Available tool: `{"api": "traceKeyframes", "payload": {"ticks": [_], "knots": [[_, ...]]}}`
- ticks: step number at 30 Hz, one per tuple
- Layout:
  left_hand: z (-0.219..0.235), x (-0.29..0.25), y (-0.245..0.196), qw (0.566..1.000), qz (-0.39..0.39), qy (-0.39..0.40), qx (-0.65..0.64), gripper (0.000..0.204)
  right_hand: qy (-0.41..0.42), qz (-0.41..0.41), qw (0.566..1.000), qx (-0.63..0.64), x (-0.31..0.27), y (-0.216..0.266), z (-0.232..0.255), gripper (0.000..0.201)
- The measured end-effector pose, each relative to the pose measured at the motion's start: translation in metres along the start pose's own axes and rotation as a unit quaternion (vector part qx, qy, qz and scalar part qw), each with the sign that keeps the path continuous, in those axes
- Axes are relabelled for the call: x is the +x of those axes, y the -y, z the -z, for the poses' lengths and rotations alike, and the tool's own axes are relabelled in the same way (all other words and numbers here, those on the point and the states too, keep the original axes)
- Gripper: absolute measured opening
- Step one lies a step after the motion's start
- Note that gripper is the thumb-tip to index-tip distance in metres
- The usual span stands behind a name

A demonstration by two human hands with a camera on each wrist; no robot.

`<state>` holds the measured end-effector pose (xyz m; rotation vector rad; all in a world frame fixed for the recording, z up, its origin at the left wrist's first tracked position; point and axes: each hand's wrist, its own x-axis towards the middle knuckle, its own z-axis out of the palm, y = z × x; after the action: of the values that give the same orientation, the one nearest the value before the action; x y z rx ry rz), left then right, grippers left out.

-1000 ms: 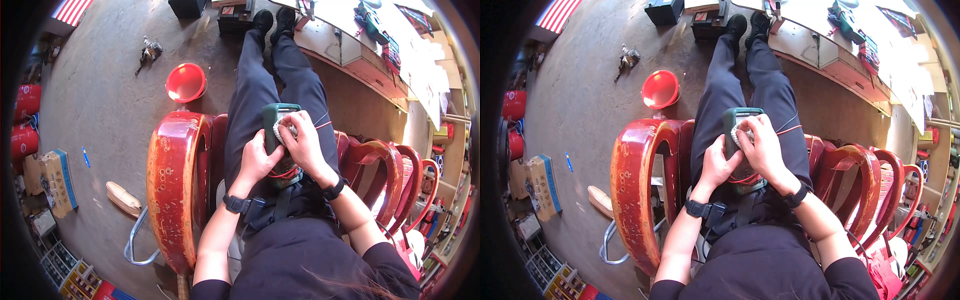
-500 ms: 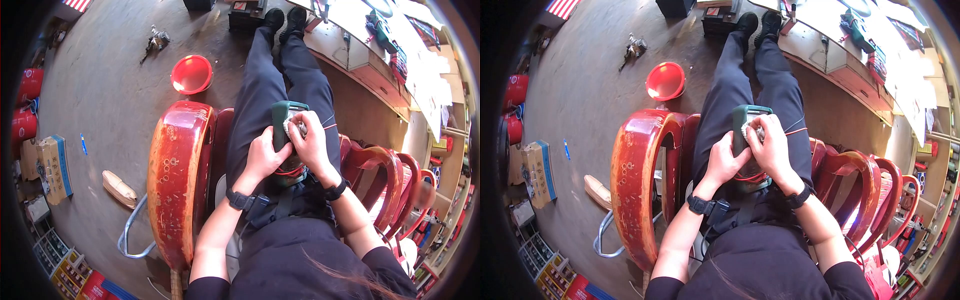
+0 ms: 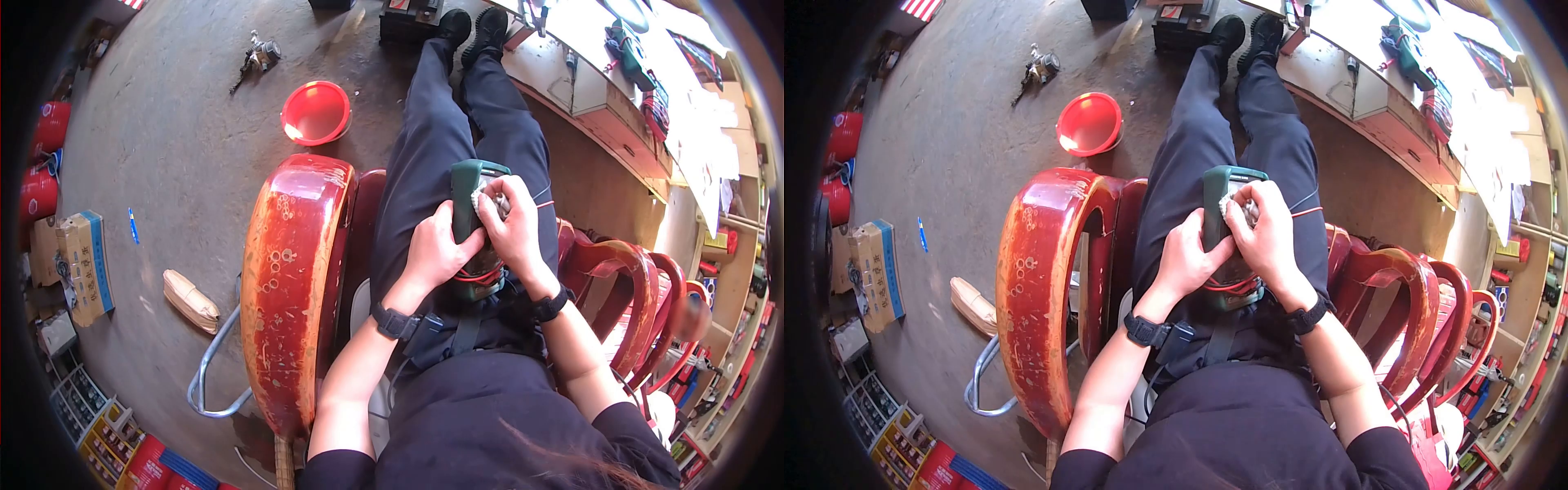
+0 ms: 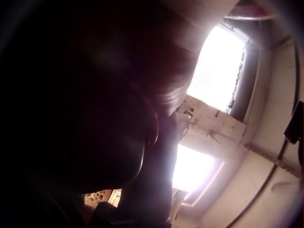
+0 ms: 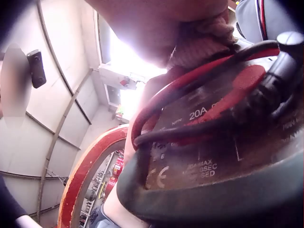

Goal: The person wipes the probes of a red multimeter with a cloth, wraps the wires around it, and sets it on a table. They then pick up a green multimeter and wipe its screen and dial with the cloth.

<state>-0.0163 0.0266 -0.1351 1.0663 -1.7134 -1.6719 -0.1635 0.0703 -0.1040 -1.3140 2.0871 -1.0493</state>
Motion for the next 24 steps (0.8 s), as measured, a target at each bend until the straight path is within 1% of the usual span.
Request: {"api": "traceKeyframes", "payload": {"ticks": [5, 7, 20, 22, 24], "knots": [[0.0008, -0.0006, -0.0001, 0.999, 0.014, 0.017, 0.030, 0.042, 0.001, 0.002, 1.000, 0.005, 0.0009, 0.0013, 0.0010, 0.016], [-0.0004, -0.0004, -0.0003, 1.000, -0.007, -0.004, 0.012, 0.042, 0.002, 0.000, 1.000, 0.006, 0.0011, 0.0005, 0.0009, 0.016], [-0.0015, -0.0012, -0.0017, 1.000, 0.005, -0.005, 0.004, 0.041, -0.012, -0.003, 1.000, 0.022, 0.0015, -0.0042, -0.0027, 0.016], [-0.0019, -0.0008, -0.0005, 1.000, -0.007, -0.010, 0.007, 0.040, -0.015, -0.004, 1.000, 0.024, 0.0019, -0.0045, -0.0034, 0.015], [-0.0006, -0.0011, 0.0001, 1.000, 0.005, 0.001, 0.019, 0.040, -0.020, -0.006, 0.999, 0.024, 0.0024, -0.0041, -0.0037, 0.015]]}}
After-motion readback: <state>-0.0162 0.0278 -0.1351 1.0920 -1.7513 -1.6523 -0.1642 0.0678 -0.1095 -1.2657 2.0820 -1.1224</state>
